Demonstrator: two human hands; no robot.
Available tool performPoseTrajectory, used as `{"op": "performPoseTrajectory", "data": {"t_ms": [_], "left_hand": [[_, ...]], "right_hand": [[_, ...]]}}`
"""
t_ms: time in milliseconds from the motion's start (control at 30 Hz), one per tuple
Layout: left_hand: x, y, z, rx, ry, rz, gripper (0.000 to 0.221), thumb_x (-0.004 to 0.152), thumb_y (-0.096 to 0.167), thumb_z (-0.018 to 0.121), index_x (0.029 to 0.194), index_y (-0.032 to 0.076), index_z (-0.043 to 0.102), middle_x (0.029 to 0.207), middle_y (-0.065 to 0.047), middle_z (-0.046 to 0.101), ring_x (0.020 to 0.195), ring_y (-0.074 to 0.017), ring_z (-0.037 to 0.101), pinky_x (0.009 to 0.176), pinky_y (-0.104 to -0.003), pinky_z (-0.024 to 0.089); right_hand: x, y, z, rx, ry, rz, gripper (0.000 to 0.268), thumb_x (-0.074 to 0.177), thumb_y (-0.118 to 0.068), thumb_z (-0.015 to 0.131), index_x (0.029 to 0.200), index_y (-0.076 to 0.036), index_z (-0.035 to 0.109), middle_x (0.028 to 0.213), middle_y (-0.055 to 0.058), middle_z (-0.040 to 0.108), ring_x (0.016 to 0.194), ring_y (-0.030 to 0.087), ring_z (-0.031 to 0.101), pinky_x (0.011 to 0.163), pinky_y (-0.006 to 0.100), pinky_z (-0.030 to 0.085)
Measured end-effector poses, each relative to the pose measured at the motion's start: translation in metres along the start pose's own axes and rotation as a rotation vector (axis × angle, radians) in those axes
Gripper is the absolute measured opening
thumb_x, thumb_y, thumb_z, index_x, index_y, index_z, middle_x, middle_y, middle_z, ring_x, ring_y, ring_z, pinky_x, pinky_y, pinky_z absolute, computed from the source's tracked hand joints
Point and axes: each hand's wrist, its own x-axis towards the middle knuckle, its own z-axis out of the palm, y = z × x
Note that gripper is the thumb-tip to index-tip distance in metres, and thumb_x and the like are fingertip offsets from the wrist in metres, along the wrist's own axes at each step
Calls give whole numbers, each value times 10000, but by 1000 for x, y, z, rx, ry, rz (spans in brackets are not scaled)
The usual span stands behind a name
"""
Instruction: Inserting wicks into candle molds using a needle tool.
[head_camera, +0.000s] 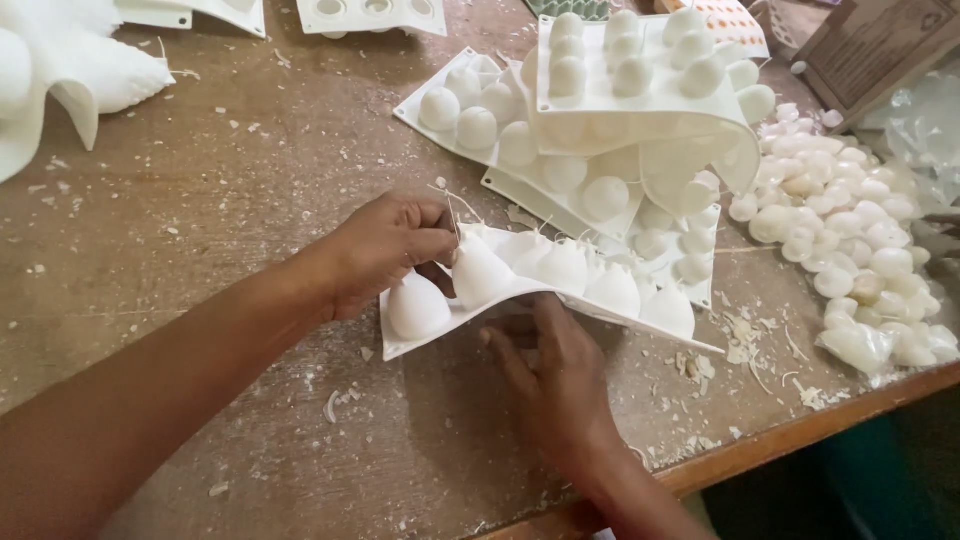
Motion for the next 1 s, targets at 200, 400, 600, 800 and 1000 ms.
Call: {"op": "performPoseTrajectory", "data": {"t_ms": [200, 400, 600, 800, 1000], "left_hand": [[-14, 16, 9, 367, 56, -30, 146, 867, 45, 619, 918, -38, 727, 803, -105, 743, 684, -163, 697, 664, -321, 588], [-2, -4, 9, 33, 19, -40, 112, 912, 59, 586, 977, 13, 664, 865, -94, 734, 711, -136, 714, 687, -308, 622], [-12, 4, 26, -103, 137, 7, 56, 956, 67, 578, 957, 27, 617, 853, -101, 727, 728, -169, 717, 686, -322, 632], [-13, 5, 18, 21, 94, 101, 103, 959, 68, 607, 1047, 20, 586, 916, -92, 719, 795, -156, 753, 725, -312, 634], [-26, 41, 22, 538, 162, 140, 310, 962, 300, 536, 1241, 166, 544, 860, -66, 798, 703, -159, 778, 653, -323, 623]], "right_hand": [[0, 0, -1, 76, 15, -18, 284, 888, -100, 759, 1125, -9, 633, 1012, 117, 769, 885, 203, 795, 724, 322, 662], [-4, 21, 4, 63, 30, -74, 241, 917, -99, 759, 1087, -7, 614, 1069, 121, 763, 982, 203, 793, 828, 317, 651], [-1, 7, 1, 125, 21, -68, 331, 879, -90, 763, 1149, -1, 593, 1066, 123, 753, 982, 213, 782, 828, 335, 625], [-4, 14, -1, 130, 24, -62, 266, 886, -99, 767, 1088, -6, 623, 1017, 110, 767, 924, 194, 790, 815, 309, 672], [-3, 16, -1, 155, 28, -71, 275, 904, -120, 758, 1115, 1, 628, 1036, 117, 764, 939, 191, 786, 808, 304, 669]]}}
